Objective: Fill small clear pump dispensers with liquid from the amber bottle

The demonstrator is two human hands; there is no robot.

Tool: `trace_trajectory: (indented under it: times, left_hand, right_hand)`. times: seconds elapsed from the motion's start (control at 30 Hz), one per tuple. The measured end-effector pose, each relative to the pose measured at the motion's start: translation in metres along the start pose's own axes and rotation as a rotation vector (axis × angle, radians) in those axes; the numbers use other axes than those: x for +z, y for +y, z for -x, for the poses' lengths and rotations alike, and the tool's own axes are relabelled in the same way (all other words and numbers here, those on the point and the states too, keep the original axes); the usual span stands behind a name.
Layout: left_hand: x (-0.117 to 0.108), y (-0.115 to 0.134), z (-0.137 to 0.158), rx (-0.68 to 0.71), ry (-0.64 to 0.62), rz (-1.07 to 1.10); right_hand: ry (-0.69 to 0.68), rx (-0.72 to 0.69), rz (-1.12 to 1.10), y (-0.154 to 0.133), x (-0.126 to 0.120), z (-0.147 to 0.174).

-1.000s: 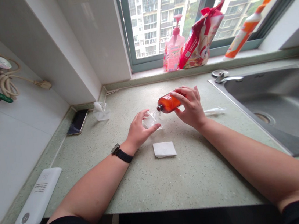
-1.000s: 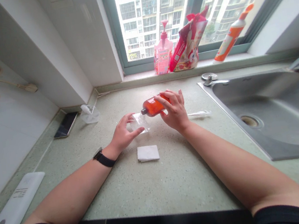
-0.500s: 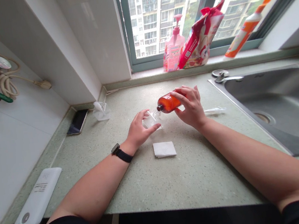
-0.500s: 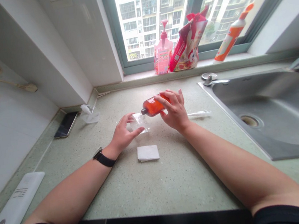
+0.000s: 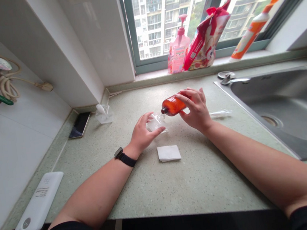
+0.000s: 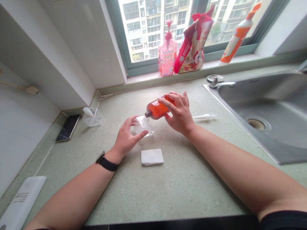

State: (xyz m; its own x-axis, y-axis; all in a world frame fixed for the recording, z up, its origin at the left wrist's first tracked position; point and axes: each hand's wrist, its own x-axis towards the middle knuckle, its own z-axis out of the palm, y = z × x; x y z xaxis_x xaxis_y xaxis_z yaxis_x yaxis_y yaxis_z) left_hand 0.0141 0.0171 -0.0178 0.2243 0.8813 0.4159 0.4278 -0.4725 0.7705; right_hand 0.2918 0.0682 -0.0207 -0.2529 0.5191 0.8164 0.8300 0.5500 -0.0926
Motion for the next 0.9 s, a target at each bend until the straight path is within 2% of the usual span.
trace_trajectory:
  times: [0.37, 0.63, 0.9]
  left_hand:
    - [-0.0009, 0.0004, 0.0001, -0.001, -0.006, 0.001]
    - [-0.0003, 0.0008, -0.0003, -0.012, -0.007, 0.009]
    - [-0.0009, 0.0012, -0.0002, -0.009, -0.009, 0.008]
  right_hand:
    - [0.002, -0.018, 0.023, 0.0007, -0.0001, -0.0005]
    - [-0.042, 0.027, 0.011, 0.0026, 0.0010, 0.0009]
    - [-0.001, -0.017, 0.025, 0.0017, 0.0004, 0.0001]
